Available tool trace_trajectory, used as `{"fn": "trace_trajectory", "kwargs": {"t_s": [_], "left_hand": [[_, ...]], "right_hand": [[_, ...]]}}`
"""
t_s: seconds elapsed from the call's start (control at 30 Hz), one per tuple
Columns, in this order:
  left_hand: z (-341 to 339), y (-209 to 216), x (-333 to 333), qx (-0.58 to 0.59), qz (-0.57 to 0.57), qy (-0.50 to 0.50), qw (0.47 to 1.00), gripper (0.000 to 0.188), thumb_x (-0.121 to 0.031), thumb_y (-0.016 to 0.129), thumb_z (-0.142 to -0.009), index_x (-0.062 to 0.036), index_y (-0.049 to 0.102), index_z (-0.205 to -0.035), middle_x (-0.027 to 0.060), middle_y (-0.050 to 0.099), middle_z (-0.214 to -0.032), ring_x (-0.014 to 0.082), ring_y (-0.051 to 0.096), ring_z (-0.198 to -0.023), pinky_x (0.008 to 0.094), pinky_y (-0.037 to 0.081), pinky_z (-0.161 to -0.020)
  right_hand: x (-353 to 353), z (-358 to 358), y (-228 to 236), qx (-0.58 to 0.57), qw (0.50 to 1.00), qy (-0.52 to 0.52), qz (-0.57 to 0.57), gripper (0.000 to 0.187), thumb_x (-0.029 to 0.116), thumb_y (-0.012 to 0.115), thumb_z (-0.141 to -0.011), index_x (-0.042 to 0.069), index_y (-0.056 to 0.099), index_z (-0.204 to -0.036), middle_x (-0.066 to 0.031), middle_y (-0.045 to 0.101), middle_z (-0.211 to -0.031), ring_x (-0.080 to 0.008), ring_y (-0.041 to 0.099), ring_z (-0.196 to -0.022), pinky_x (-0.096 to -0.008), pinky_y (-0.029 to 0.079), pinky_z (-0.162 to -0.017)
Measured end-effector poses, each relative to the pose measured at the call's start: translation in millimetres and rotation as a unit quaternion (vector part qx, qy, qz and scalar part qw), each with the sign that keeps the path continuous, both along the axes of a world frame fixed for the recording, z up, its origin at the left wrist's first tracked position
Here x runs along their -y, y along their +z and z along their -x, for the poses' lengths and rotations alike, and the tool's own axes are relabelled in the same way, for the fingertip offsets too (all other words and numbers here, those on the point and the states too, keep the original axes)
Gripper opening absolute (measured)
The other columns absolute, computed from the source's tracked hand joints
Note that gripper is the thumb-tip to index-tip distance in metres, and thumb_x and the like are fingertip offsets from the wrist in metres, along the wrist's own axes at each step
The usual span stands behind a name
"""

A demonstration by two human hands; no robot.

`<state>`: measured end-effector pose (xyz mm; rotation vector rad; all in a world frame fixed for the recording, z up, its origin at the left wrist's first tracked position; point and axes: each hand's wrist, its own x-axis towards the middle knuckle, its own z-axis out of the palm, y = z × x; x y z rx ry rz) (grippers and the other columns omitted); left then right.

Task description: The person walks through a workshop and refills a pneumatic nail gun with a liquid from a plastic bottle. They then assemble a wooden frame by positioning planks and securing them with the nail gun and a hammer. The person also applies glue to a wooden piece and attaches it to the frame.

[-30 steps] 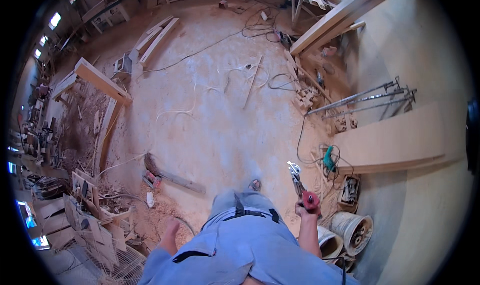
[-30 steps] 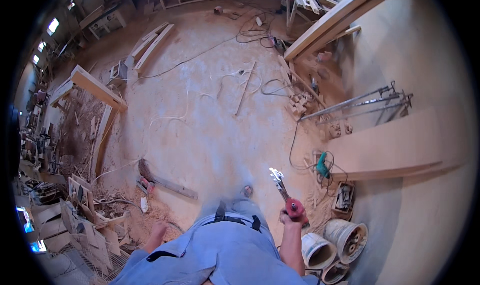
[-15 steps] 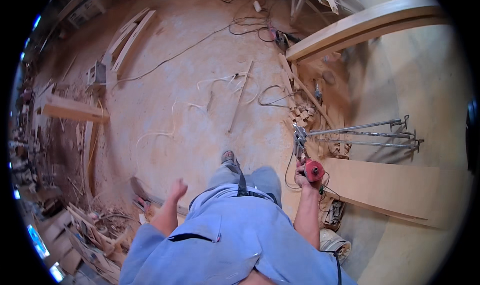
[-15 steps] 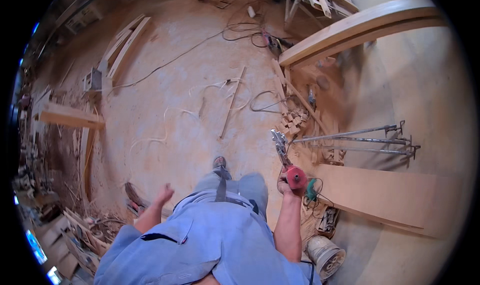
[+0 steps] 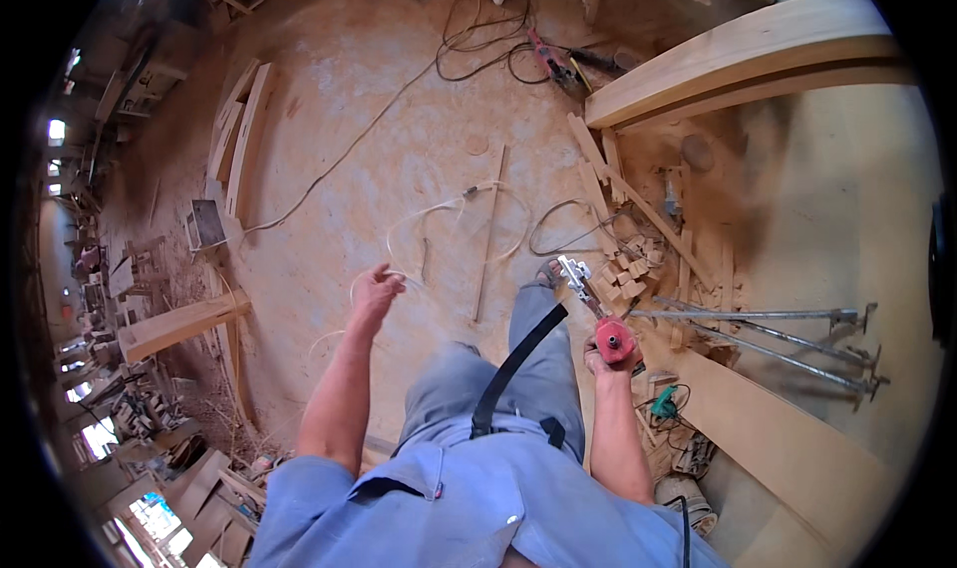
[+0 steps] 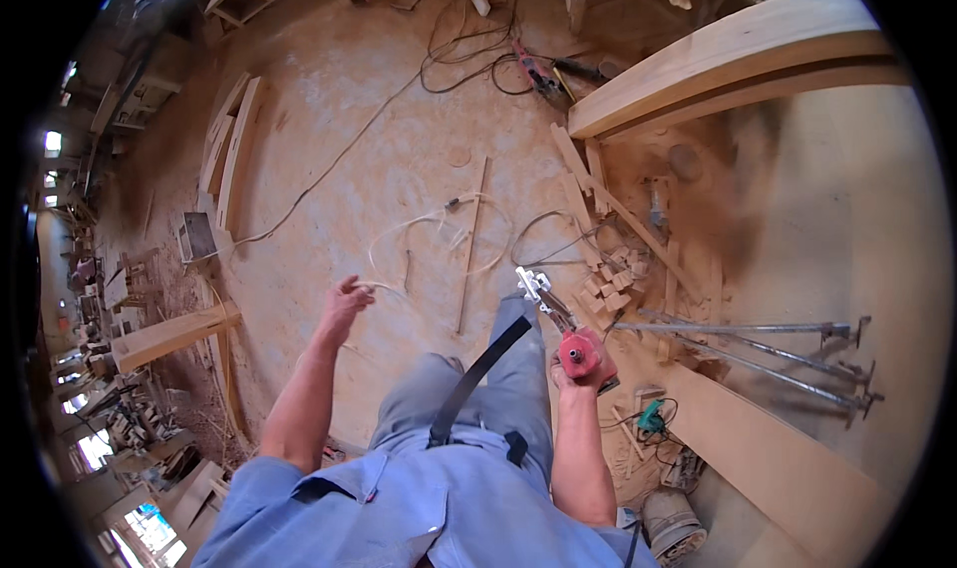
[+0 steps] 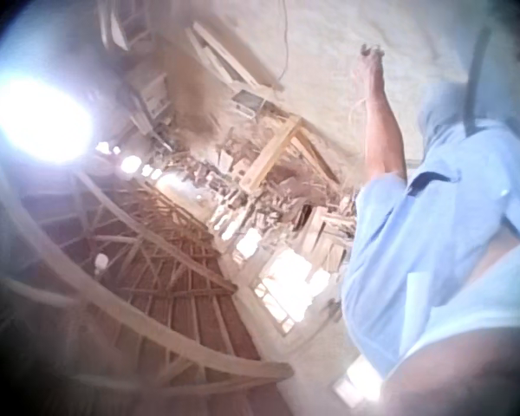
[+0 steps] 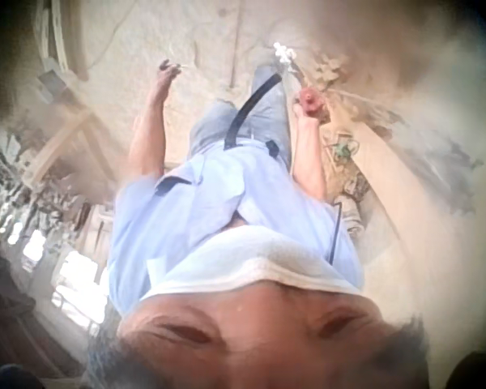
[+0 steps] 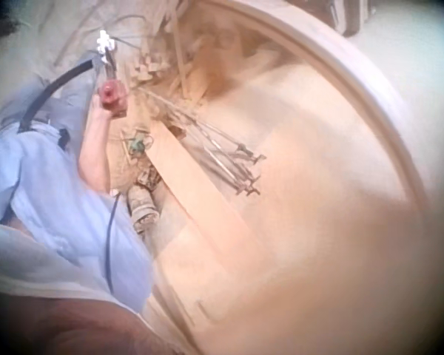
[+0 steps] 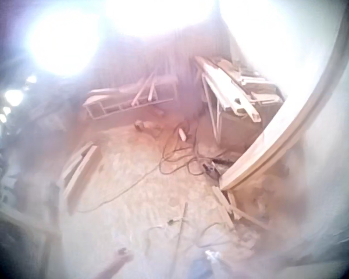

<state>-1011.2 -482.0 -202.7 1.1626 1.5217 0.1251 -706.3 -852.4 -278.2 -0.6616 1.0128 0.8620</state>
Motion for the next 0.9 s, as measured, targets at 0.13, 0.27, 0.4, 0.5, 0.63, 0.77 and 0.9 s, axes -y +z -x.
{"fn": "trace_trajectory", "kwargs": {"t_s": [0.13,0.27,0.4,0.5,0.63,0.77,0.9], "left_hand": [[-60.2,-68.8,-23.2,-0.024,0.111,-0.01,0.993,0.069,-0.017,0.067,-0.092,0.0057,0.035,-0.149,0.0146,0.071,-0.11,0.0215,0.07,-0.087,0.0322,0.052,-0.078],[-112.9,-154.2,-58.4,-0.019,0.152,-0.015,0.988,0.063,-0.016,0.06,-0.096,0.0061,0.034,-0.149,0.0182,0.07,-0.112,0.0266,0.07,-0.093,0.0354,0.054,-0.084],[-162.8,-268.4,-108.0,0.06,0.204,0.023,0.977,0.059,-0.015,0.054,-0.1,0.0058,0.031,-0.15,0.0207,0.066,-0.119,0.031,0.068,-0.104,0.04,0.054,-0.091],[-181.8,-385.1,-137.1,0.114,0.258,0.04,0.959,0.056,-0.017,0.051,-0.102,0.0043,0.031,-0.149,0.0222,0.061,-0.126,0.0327,0.067,-0.106,0.0422,0.054,-0.093],[-232.0,-492.6,-143.8,0.069,0.325,0.124,0.935,0.058,-0.028,0.053,-0.103,-0.0024,0.033,-0.151,0.0279,0.051,-0.142,0.0418,0.057,-0.124,0.0476,0.051,-0.099],[-234.3,-597.0,-156.7,0.015,0.317,0.217,0.923,0.062,-0.039,0.06,-0.098,-0.0015,0.038,-0.142,0.0255,0.057,-0.126,0.0408,0.063,-0.104,0.0512,0.055,-0.09],[-224.6,-680.3,-164.0,0.014,0.306,0.265,0.914,0.065,-0.047,0.067,-0.092,-0.0034,0.043,-0.134,0.0286,0.057,-0.123,0.0455,0.061,-0.105,0.0563,0.056,-0.088]], "right_hand": [[-47.5,-43.2,-26.2,0.119,0.988,0.065,0.077,0.014,0.027,0.062,-0.087,0.013,0.061,-0.087,-0.001,0.064,-0.077,-0.0155,0.058,-0.058,-0.0313,0.051,-0.053],[-108.0,-56.3,-34.1,0.106,0.989,0.03,0.094,0.016,0.025,0.065,-0.084,0.015,0.057,-0.093,0.0002,0.06,-0.072,-0.0172,0.06,-0.059,-0.0355,0.056,-0.06],[-105.2,-46.0,-130.9,0.083,0.995,0.031,0.038,0.04,0.027,0.062,-0.081,0.01,0.056,-0.117,-0.0081,0.063,-0.08,-0.0255,0.065,-0.07,-0.0462,0.059,-0.076],[-109.9,-30.1,-178.1,0.036,0.995,0.007,0.092,0.03,0.02,0.06,-0.084,0.011,0.056,-0.113,-0.0038,0.059,-0.075,-0.0205,0.062,-0.067,-0.0419,0.057,-0.07],[-86.8,4.4,-245.5,0.029,0.995,0.001,0.095,0.018,0.023,0.061,-0.086,0.014,0.056,-0.1,-0.0003,0.056,-0.072,-0.0184,0.059,-0.063,-0.0391,0.054,-0.06],[-116.4,-3.1,-245.1,-0.029,0.982,0.023,0.183,0.016,0.015,0.056,-0.089,0.01,0.056,-0.103,-0.0003,0.052,-0.073,-0.0137,0.054,-0.063,-0.0351,0.054,-0.066],[-103.3,-13.5,-247.1,-0.092,0.962,0.003,0.257,0.017,0.018,0.055,-0.09,0.009,0.058,-0.104,-0.0036,0.057,-0.076,-0.0181,0.059,-0.069,-0.0433,0.056,-0.071]]}}
